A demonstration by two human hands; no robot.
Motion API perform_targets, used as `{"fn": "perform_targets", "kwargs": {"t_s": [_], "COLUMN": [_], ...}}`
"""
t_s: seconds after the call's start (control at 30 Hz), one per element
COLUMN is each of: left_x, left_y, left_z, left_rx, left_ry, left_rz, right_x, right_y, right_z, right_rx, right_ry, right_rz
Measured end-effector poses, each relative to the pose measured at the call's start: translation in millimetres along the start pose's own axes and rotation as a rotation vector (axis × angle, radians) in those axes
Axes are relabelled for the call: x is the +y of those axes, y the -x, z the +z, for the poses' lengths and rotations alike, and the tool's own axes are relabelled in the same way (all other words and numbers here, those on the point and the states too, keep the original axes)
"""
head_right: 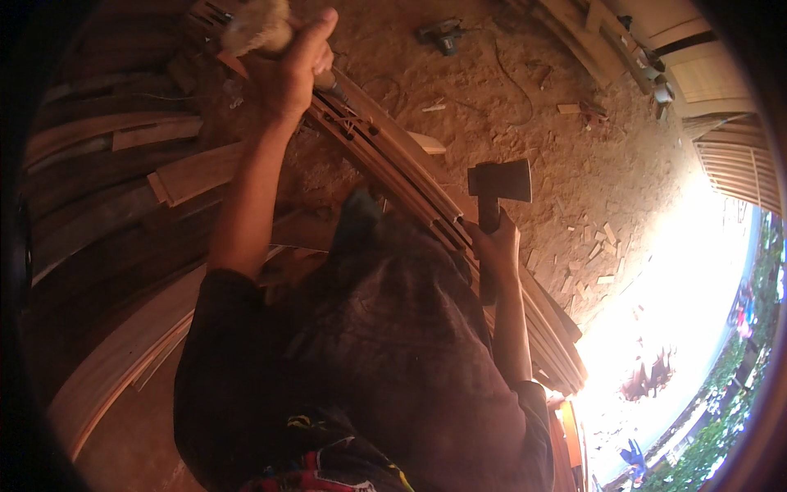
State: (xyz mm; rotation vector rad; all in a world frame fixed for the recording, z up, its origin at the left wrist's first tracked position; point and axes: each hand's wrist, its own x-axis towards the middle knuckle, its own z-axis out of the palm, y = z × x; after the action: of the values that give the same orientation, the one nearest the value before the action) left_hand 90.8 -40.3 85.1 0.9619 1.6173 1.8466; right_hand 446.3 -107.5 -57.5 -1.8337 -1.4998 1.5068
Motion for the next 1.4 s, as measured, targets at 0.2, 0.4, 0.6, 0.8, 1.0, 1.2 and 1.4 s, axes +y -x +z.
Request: {"fn": "perform_targets", "kwargs": {"t_s": [0.2,0.4,0.6,0.8,1.0,1.2,1.4], "left_x": [-33.9,-27.3,-59.9,-74.1,-51.9,-84.9,-77.4], "left_y": [-11.7,-12.8,-21.8,-20.1,-12.2,9.5,-0.1], "left_z": [1.9,-1.5,7.2,11.6,20.8,24.6,-0.1], "left_rx": [-0.027,-0.024,0.041,-0.204,-0.290,-0.256,-0.289], "left_ry": [0.100,0.059,0.126,-0.033,-0.175,-0.195,-0.381], "left_rz": [0.030,-0.045,0.202,0.280,0.409,0.516,0.383], "right_x": [-16.9,-37.7,-75.3,-164.4,-324.6,-312.8,-352.3], "right_y": [-2.9,-16.4,-24.9,-33.5,5.7,-27.7,38.8], "right_z": [-1.0,-16.3,-13.8,-27.9,-101.2,12.9,-69.1], "right_rx": [-0.006,0.026,0.028,0.228,0.384,0.036,0.451], "right_ry": [0.074,0.159,0.167,0.093,0.288,0.607,0.706], "right_rz": [-0.044,-0.054,-0.138,-0.501,-1.107,-1.012,-0.927]}}
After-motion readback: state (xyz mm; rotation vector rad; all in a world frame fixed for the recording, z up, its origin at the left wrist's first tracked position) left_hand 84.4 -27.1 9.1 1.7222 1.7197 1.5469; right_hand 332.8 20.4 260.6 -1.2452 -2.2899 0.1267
